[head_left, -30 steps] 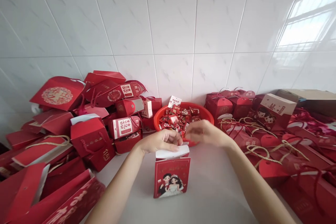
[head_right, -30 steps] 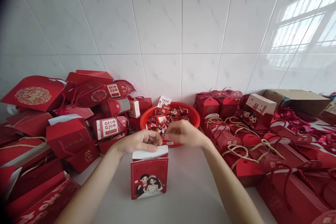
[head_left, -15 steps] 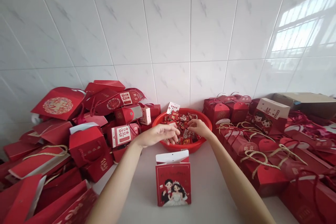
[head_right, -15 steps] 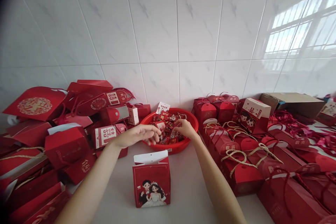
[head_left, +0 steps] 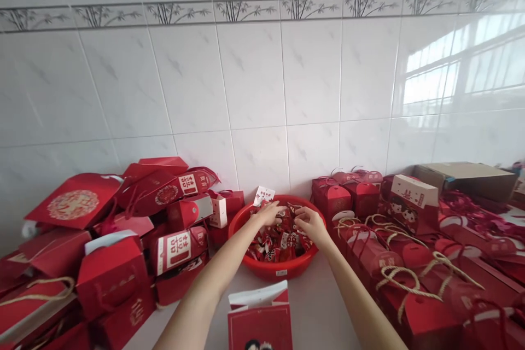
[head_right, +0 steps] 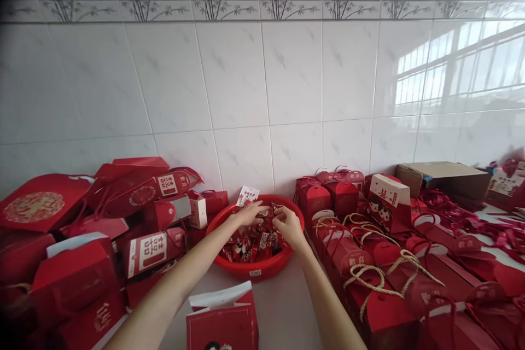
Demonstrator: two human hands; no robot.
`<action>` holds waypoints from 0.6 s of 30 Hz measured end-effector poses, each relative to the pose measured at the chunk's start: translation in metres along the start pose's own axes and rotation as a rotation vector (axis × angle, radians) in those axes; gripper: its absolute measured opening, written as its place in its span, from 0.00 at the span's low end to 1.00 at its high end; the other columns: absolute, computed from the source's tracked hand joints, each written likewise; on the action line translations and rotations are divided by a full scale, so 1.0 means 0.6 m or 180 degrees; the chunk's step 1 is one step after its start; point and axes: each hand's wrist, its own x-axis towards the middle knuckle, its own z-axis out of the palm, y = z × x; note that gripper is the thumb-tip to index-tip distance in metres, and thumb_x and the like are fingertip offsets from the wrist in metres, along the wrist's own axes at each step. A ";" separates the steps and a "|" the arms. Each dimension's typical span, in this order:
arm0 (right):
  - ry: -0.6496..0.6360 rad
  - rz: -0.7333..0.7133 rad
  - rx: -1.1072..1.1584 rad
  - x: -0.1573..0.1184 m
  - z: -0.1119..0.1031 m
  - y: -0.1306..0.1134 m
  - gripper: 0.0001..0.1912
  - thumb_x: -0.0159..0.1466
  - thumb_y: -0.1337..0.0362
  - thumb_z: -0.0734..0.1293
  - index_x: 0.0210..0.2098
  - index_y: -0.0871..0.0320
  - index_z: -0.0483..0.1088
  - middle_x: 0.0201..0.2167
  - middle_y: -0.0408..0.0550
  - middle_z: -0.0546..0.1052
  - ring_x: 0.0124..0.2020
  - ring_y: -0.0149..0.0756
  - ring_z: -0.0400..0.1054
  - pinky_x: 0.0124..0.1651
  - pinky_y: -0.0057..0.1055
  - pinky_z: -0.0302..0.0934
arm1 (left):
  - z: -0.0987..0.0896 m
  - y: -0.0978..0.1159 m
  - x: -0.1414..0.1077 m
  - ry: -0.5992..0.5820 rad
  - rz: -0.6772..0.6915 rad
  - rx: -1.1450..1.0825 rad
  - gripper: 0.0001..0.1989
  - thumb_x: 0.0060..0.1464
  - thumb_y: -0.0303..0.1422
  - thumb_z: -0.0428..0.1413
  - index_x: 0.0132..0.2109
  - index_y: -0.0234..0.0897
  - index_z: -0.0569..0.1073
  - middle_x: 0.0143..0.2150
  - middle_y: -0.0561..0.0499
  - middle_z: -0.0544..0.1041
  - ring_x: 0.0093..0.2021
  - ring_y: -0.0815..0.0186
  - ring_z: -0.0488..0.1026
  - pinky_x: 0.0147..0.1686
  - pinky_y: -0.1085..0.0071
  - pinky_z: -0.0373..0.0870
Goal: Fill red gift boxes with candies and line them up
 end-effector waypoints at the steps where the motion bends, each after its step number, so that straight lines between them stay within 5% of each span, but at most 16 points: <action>1: 0.0006 -0.0005 0.0074 0.001 0.001 0.001 0.11 0.50 0.62 0.65 0.34 0.57 0.68 0.24 0.44 0.76 0.25 0.37 0.72 0.29 0.31 0.64 | 0.004 -0.002 0.003 -0.0030 0.0040 0.0057 0.28 0.52 0.25 0.64 0.61 0.41 0.72 0.69 0.39 0.66 0.69 0.46 0.61 0.66 0.49 0.58; 6: 0.0061 0.0112 0.0256 0.001 0.001 0.003 0.13 0.50 0.62 0.66 0.35 0.57 0.69 0.24 0.43 0.75 0.25 0.37 0.72 0.28 0.30 0.64 | 0.015 -0.010 0.007 -0.0041 0.0213 -0.0014 0.15 0.64 0.36 0.58 0.54 0.36 0.74 0.58 0.43 0.74 0.56 0.55 0.73 0.57 0.49 0.70; 9: 0.0101 0.0164 0.0237 0.000 0.001 0.000 0.11 0.51 0.60 0.68 0.34 0.57 0.70 0.24 0.43 0.75 0.25 0.37 0.73 0.29 0.31 0.65 | 0.011 -0.007 0.001 0.0124 0.0283 -0.0302 0.12 0.64 0.34 0.57 0.52 0.35 0.76 0.52 0.44 0.78 0.52 0.57 0.76 0.54 0.53 0.72; 14: 0.0063 0.0445 0.0266 0.003 0.005 -0.009 0.19 0.60 0.48 0.66 0.29 0.58 0.71 0.26 0.48 0.76 0.25 0.39 0.74 0.29 0.32 0.67 | -0.004 0.034 -0.019 0.0777 0.0577 -0.0869 0.20 0.65 0.27 0.49 0.61 0.37 0.72 0.59 0.43 0.76 0.60 0.56 0.72 0.61 0.58 0.67; 18: 0.0057 0.0616 0.0623 0.002 0.004 -0.019 0.22 0.64 0.43 0.63 0.34 0.57 0.70 0.28 0.50 0.78 0.26 0.40 0.75 0.29 0.32 0.69 | -0.004 0.077 -0.039 0.0781 0.0961 -0.1039 0.21 0.61 0.26 0.51 0.60 0.36 0.73 0.58 0.44 0.77 0.57 0.59 0.74 0.59 0.64 0.69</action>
